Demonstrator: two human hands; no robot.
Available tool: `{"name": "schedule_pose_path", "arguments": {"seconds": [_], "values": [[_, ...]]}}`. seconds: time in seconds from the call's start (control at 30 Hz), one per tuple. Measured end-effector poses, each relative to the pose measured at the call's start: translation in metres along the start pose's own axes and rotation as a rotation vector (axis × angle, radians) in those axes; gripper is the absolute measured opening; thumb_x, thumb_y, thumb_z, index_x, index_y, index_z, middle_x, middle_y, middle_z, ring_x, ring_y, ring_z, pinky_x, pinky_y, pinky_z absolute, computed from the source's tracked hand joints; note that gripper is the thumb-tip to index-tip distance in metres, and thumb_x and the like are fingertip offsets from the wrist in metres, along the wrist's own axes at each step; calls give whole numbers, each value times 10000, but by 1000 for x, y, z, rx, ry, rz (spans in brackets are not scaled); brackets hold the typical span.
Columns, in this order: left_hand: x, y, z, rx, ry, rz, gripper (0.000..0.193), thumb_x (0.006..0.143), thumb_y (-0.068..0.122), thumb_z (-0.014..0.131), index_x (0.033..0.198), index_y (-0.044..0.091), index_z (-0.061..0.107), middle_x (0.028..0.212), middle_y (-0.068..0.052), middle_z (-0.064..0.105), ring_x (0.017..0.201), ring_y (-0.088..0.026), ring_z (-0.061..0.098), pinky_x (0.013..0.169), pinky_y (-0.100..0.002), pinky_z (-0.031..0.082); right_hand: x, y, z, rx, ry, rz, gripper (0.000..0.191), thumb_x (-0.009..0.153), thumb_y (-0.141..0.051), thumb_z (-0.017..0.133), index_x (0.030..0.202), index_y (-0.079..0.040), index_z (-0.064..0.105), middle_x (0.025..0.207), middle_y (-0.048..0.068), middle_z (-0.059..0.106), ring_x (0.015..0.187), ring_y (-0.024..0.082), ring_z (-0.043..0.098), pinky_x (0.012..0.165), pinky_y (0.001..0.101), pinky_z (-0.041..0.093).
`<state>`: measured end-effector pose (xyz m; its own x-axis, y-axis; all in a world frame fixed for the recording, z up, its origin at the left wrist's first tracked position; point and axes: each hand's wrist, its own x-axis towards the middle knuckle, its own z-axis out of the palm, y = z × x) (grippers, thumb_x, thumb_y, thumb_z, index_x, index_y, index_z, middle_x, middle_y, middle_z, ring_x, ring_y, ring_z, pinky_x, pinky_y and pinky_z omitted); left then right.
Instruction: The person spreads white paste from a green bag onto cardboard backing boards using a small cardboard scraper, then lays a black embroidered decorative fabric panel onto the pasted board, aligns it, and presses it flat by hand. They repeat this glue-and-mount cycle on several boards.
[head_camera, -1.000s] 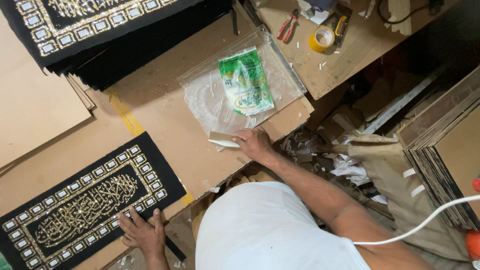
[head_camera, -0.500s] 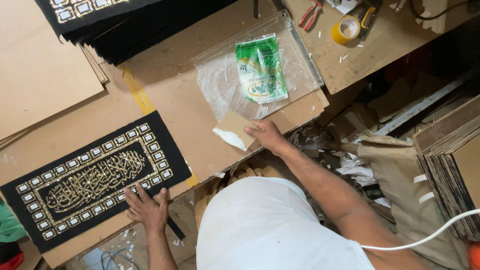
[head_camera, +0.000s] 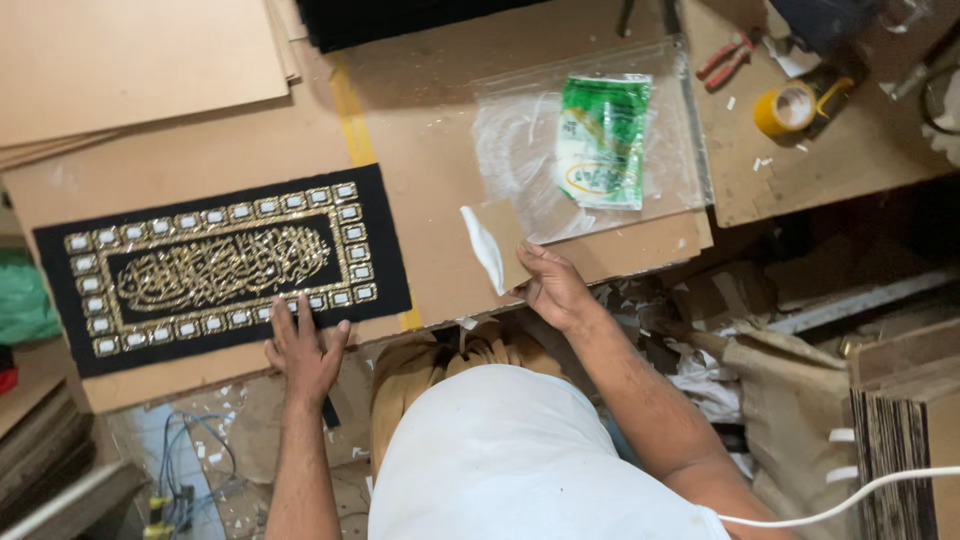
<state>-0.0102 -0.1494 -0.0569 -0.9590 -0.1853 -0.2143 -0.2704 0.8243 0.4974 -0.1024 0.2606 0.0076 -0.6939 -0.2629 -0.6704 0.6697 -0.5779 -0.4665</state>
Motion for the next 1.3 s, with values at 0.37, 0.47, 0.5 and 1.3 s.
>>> {"name": "schedule_pose_path", "arguments": {"seconds": [0.37, 0.47, 0.5, 1.3], "values": [[-53, 59, -150, -468, 257, 385, 786, 878, 558, 746, 1503, 127, 544, 1583, -116, 523, 1454, -319, 497, 1230, -545, 311, -27, 94, 251, 330, -1065, 78, 150, 1024, -255, 653, 1149, -173, 641, 975, -21, 633, 923, 146, 566, 898, 373, 468], [-89, 39, -221, -453, 509, 482, 824, 806, 602, 773, 1424, 110, 537, 1483, -134, 537, 1387, -311, 519, 1198, -534, 360, -29, 147, 330, 371, -1255, 187, 145, 1052, -297, 656, 1141, -184, 661, 958, -14, 671, 920, 151, 602, 917, 394, 481], [-104, 26, -244, -478, 563, 481, 812, 815, 587, 788, 1426, 115, 537, 1467, -141, 527, 1381, -302, 519, 1173, -506, 402, -31, 169, 355, 364, -1298, 211, 134, 1041, -278, 665, 1139, -186, 661, 958, -15, 675, 919, 154, 622, 926, 404, 488], [-216, -409, -415, -1050, 1174, -417, 94, 1003, 33, 703, 1056, -38, 736, 952, -71, 741, 840, -134, 674, 753, -269, 563, 12, 588, 686, -760, -1099, 256, 422, 977, -191, 721, 1354, -41, 603, 1210, 39, 693, 1127, 136, 634, 1012, 331, 512]]}}
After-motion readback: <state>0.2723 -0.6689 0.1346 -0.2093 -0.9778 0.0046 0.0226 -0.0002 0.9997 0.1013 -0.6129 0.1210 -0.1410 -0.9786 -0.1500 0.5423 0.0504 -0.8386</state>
